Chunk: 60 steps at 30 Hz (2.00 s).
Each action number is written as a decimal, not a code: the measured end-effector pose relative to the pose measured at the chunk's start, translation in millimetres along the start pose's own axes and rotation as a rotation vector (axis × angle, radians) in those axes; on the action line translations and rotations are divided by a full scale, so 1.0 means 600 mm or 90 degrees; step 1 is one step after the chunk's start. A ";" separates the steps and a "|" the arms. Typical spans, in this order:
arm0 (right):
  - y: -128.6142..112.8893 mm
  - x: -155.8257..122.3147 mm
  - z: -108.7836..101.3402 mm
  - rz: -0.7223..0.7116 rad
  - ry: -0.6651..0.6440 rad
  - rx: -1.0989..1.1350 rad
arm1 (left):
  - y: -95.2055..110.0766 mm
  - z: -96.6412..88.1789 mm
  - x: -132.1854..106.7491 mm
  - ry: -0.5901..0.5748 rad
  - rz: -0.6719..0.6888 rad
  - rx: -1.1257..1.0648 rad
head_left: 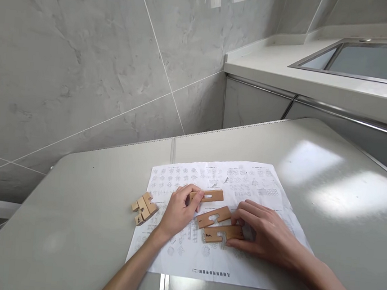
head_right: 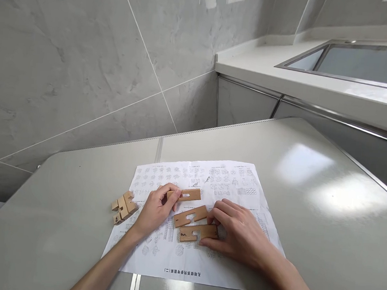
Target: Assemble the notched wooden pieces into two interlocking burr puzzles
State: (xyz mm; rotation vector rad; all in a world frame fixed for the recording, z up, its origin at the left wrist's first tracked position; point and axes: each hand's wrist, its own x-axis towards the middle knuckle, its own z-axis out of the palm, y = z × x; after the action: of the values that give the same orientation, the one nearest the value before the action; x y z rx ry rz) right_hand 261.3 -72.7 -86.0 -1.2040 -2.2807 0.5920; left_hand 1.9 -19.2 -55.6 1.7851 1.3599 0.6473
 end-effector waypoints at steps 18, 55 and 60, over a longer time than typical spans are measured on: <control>-0.001 0.002 0.000 0.000 -0.011 0.023 | -0.003 0.002 -0.003 0.011 0.002 -0.056; -0.018 -0.006 -0.019 0.342 0.044 0.393 | -0.011 0.006 -0.011 -0.008 0.060 -0.033; -0.051 0.006 -0.017 0.389 0.030 0.489 | -0.014 0.006 -0.010 -0.013 0.062 -0.028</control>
State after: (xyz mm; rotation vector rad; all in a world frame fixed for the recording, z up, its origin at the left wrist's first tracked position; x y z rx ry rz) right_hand 246.5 -84.2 -59.4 -1.4320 -1.3610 1.4662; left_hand -1.7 -24.7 -64.3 1.8264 1.2422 0.7036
